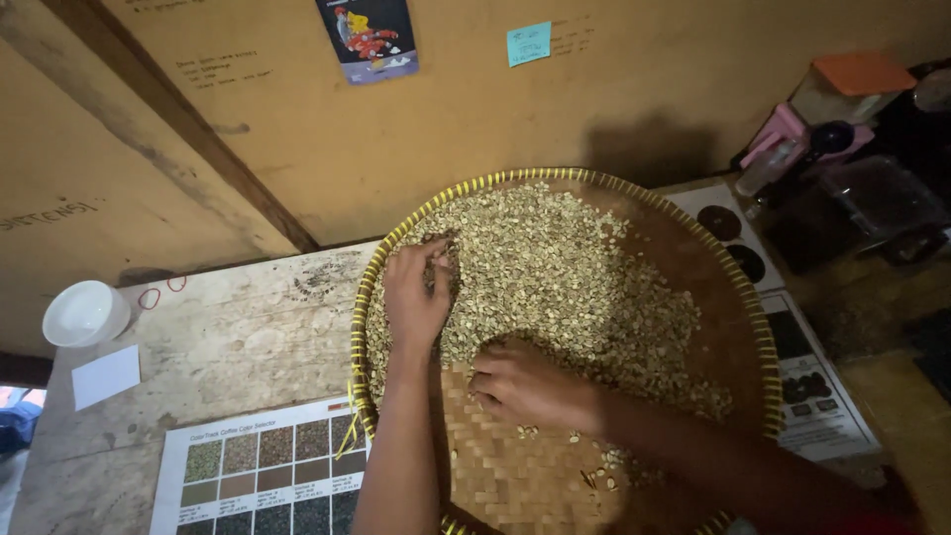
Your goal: Sorting green coffee beans by hand in a woven tray to remove defects
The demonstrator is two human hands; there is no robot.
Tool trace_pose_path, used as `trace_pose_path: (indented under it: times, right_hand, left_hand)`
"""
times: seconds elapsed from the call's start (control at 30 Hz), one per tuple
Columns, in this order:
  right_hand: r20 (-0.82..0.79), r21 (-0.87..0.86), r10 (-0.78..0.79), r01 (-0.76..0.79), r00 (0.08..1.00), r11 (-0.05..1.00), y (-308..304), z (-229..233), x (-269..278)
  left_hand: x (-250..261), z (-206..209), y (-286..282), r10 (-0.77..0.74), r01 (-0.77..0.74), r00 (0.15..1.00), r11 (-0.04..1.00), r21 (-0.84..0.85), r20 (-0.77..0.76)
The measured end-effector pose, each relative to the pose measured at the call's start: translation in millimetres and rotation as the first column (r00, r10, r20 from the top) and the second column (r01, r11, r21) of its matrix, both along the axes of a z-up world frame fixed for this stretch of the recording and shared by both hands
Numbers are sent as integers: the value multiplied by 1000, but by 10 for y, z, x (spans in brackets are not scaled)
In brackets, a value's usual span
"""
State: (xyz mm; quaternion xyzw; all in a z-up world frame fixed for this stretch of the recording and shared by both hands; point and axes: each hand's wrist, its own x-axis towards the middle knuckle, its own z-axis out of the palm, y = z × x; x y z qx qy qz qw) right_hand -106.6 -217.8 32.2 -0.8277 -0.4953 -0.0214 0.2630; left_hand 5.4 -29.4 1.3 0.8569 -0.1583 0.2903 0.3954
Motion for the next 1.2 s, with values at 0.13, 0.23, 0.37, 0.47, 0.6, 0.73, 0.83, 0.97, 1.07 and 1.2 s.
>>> trace_pose_path:
  times: [0.13,0.23,0.37,0.47,0.6,0.73,0.83,0.97,1.07,1.2]
  right_hand:
    - [125,-150,-48,67,991,986,67,-28,-50]
    - [69,-305,-121,136,990,943,115,-302,-99]
    - [156,-311,-180,221,971,924,99,-268,-136]
    - [-235,-384,-342,236,910,893,-82,285,-163]
    - [-263,-178,-453,418,852,891,-1041,203,-242]
    - [20,27,-784,783,621,621,-2259,232,-449]
    - [116,99,-955,954,273,284,-2766,759,-743]
    - [480,237,-877,959,22,153,-4060,463,-924]
    - [319,-297,-933,952,167,69,-4567,63,-882]
    - [410,-53,-876,966,253,254,-3812,215,-808]
  left_hand:
    - [-33,96,-24,4,-4,1000,1000,-19,-14]
    - [-59,116,-20,-19,20,1000,1000,-7,13]
    - [-30,82,-14,-44,40,995,998,45,84]
    - [-42,90,-17,-32,28,998,998,64,53]
    - [-31,66,3,-62,60,997,997,52,47]
    - [-35,85,-35,-85,84,996,996,37,37]
    - [-36,35,-25,-77,75,996,996,54,37]
    - [-40,-9,-31,-50,49,999,996,69,5]
    - [-68,64,-59,-56,56,998,998,4,-27]
    - [-116,95,-41,15,-5,985,998,56,-171]
